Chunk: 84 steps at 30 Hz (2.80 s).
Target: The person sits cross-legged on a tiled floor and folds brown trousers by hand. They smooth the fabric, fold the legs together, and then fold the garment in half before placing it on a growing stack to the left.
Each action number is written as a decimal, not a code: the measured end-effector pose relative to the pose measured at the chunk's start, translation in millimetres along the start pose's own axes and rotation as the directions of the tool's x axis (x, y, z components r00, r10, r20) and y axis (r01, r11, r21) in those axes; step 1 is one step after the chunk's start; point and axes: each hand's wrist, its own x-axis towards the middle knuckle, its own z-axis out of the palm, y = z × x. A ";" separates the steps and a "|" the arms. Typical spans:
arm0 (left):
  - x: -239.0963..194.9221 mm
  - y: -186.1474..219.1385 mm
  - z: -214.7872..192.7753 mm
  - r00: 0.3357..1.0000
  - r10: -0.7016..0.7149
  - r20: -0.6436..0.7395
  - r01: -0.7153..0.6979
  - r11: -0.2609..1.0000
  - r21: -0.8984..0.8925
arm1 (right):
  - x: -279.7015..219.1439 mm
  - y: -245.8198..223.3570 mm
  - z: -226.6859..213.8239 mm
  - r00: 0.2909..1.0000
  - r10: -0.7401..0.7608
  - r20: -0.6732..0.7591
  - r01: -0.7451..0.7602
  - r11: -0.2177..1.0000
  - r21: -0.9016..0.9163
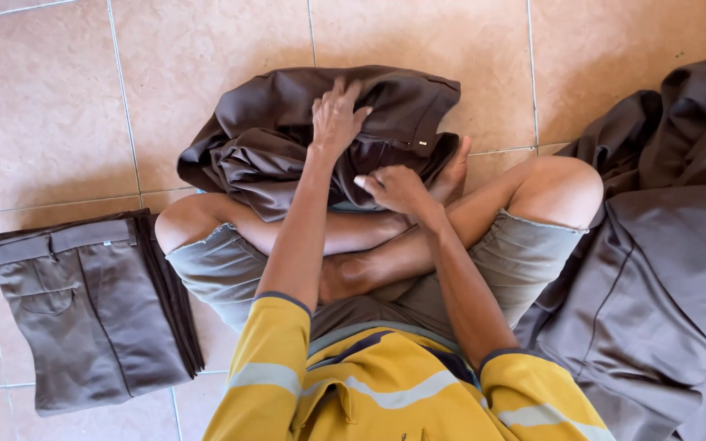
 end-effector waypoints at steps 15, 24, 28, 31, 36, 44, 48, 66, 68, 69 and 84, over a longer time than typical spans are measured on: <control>-93.1 -21.6 1.8 0.943 -0.037 -0.331 -0.059 0.960 -0.275 | -9.2 0.4 -66.1 0.673 0.446 -0.590 -0.089 0.841 0.534; -92.1 -25.8 5.2 0.966 -0.174 -0.193 0.088 0.918 -0.387 | -12.1 12.8 -57.7 0.643 0.259 -0.721 0.341 0.746 0.572; -86.6 13.6 -62.5 0.984 -0.080 -0.160 -0.007 0.877 -0.481 | -16.0 13.7 -53.2 0.708 0.272 -0.652 0.187 0.818 0.544; -80.5 33.9 -92.6 0.978 0.145 -0.148 -0.196 0.879 -0.434 | -29.1 -10.1 -65.1 0.737 0.224 -0.638 0.175 0.848 0.500; -61.8 61.9 -115.0 0.947 0.308 0.089 -0.250 0.883 -0.396 | -42.3 -29.9 -82.3 0.788 0.090 -0.609 0.291 0.817 0.498; -51.3 63.6 -96.5 0.938 0.320 -0.133 -0.327 0.689 -0.647 | -43.0 -42.0 -96.3 0.847 0.014 -0.532 0.353 0.732 0.582; -46.3 -32.0 -48.7 0.928 -0.157 -0.338 -0.131 0.712 -0.689 | -34.8 -18.3 -86.9 0.783 0.040 -0.621 0.471 0.613 0.634; -69.2 -84.7 -43.5 0.518 -0.856 0.011 0.055 0.021 -0.998 | -51.5 -15.9 -61.6 0.994 0.101 0.035 -0.094 0.982 -0.166; -63.4 -84.7 -41.8 0.448 -0.884 -0.133 0.032 0.164 -0.986 | -57.8 -5.6 -60.2 0.988 0.081 -0.129 -0.099 0.985 -0.138; -59.7 -80.1 -46.8 0.452 -0.882 -0.134 0.031 0.165 -0.986 | -54.7 -3.8 -57.9 0.988 0.082 -0.134 -0.100 0.985 -0.137; -13.4 102.5 -159.4 0.717 -0.041 -0.696 -0.174 0.956 -0.235 | -85.3 -25.4 -98.7 0.935 -0.093 -0.344 0.191 0.945 0.264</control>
